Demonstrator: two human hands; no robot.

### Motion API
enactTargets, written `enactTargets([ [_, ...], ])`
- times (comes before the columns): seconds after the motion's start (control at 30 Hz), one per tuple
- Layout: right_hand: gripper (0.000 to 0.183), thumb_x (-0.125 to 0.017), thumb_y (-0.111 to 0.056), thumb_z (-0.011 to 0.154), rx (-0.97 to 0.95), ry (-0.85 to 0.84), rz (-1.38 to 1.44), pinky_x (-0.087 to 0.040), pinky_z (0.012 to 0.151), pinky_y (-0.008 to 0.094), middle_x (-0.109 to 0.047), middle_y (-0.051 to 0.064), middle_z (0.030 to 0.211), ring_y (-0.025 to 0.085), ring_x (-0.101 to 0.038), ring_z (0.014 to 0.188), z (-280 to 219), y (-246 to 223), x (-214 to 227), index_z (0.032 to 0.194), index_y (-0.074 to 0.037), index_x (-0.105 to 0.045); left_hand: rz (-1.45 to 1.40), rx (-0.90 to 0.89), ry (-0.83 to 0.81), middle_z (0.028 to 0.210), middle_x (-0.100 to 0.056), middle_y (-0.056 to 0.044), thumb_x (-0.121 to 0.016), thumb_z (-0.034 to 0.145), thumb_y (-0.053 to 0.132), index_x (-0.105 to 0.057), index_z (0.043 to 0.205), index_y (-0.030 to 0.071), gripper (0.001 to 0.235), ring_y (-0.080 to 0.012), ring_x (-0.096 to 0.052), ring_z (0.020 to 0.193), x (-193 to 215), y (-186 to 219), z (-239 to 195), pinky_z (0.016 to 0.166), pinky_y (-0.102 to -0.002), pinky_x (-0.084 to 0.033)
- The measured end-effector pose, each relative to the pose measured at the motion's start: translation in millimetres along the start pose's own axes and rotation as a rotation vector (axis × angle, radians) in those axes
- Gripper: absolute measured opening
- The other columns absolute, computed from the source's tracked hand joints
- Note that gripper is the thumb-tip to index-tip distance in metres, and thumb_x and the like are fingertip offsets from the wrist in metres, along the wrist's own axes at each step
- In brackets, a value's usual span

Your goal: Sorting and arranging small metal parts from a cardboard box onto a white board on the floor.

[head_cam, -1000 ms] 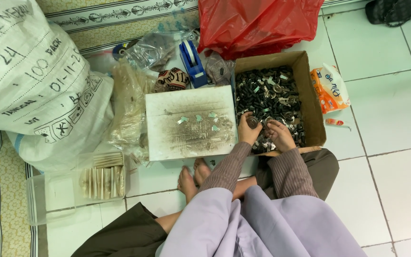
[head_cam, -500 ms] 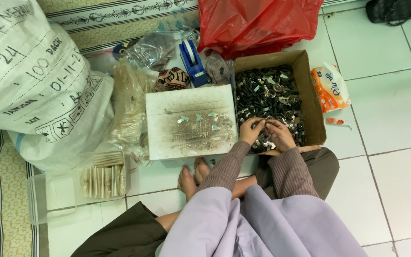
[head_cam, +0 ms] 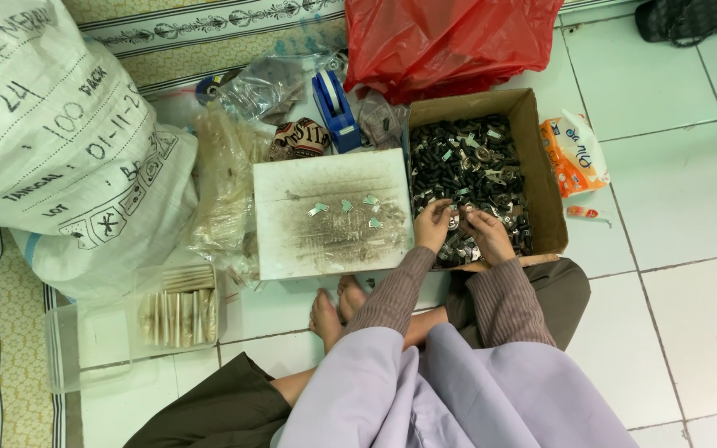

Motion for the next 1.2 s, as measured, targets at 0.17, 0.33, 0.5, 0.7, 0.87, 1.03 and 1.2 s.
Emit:
enactTargets([
  [0.17,0.006,-0.072,-0.011,0.097,0.012,-0.018,-0.069,-0.058,0.088,0.031,-0.070,0.002,0.101,0.013,-0.069,0.094,16,22,19,0.098,-0.006,-0.072,0.128,-0.013,-0.094,0.115,-0.072,-0.012,-0.058,0.103,0.014,-0.068,0.125,0.016,0.024,-0.0279,-0.070,0.110,-11,-7,-1,0.094,-0.041,-0.058],
  [0.33,0.007,-0.077,-0.010,0.093,0.038,-0.019,-0.131,-0.056,0.078,0.027,-0.070,0.005,0.093,0.012,-0.068,0.084,13,17,16,0.092,-0.005,-0.072,0.339,-0.087,-0.102,0.130,-0.068,-0.005,-0.066,0.100,0.040,-0.075,0.114,0.025,0.023,-0.0331,-0.061,0.125,-13,-25,11,0.108,-0.046,-0.050],
  [0.5,0.009,-0.077,-0.004,0.091,0.045,-0.010,-0.075,-0.057,0.076,0.025,-0.071,0.007,0.090,0.015,-0.071,0.082,12,14,13,0.099,-0.002,-0.074,0.251,-0.089,-0.034,0.133,-0.059,-0.011,-0.063,0.104,0.032,-0.077,0.112,0.017,0.022,-0.0388,-0.056,0.129,-3,-6,7,0.111,-0.051,-0.045],
  [0.7,0.020,-0.074,-0.005,0.092,0.048,-0.029,0.007,-0.060,0.073,0.027,-0.072,0.011,0.091,0.019,-0.074,0.080,13,15,17,0.111,0.000,-0.071,0.108,-0.034,0.010,0.107,-0.070,-0.004,-0.059,0.110,0.035,-0.073,0.123,0.018,0.025,-0.0191,-0.068,0.101,2,-30,16,0.088,-0.036,-0.056],
  [0.87,0.022,-0.072,-0.007,0.096,0.069,-0.041,0.017,-0.058,0.076,0.026,-0.072,0.011,0.093,0.016,-0.073,0.082,1,-1,-2,0.116,0.001,-0.069,0.059,-0.038,-0.008,0.107,-0.073,-0.006,-0.064,0.107,0.030,-0.072,0.123,0.016,0.023,-0.0198,-0.070,0.099,0,-26,13,0.085,-0.036,-0.058],
  [1.03,0.016,-0.073,-0.004,0.096,0.123,0.012,-0.061,-0.057,0.070,0.026,-0.071,0.011,0.087,0.016,-0.071,0.076,0,-4,-5,0.111,-0.001,-0.070,0.065,-0.085,-0.009,0.107,-0.074,-0.010,-0.065,0.105,0.023,-0.071,0.124,0.014,0.022,-0.0215,-0.072,0.096,-2,-4,0,0.080,-0.036,-0.060],
  [1.2,0.010,-0.072,-0.006,0.098,0.247,0.071,-0.176,-0.056,0.063,0.024,-0.070,0.008,0.079,0.012,-0.068,0.069,-9,-25,-15,0.107,-0.002,-0.070,0.088,-0.246,0.022,0.103,-0.073,-0.019,-0.068,0.102,0.016,-0.072,0.121,0.009,0.021,-0.0284,-0.073,0.090,5,24,-13,0.072,-0.039,-0.061],
])
Point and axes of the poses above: each hand's wrist, its own z-axis towards the middle knuckle, its own x-axis out of the back of the hand, y = z × x, the point moved 10 cm from there along z, towards the middle knuckle
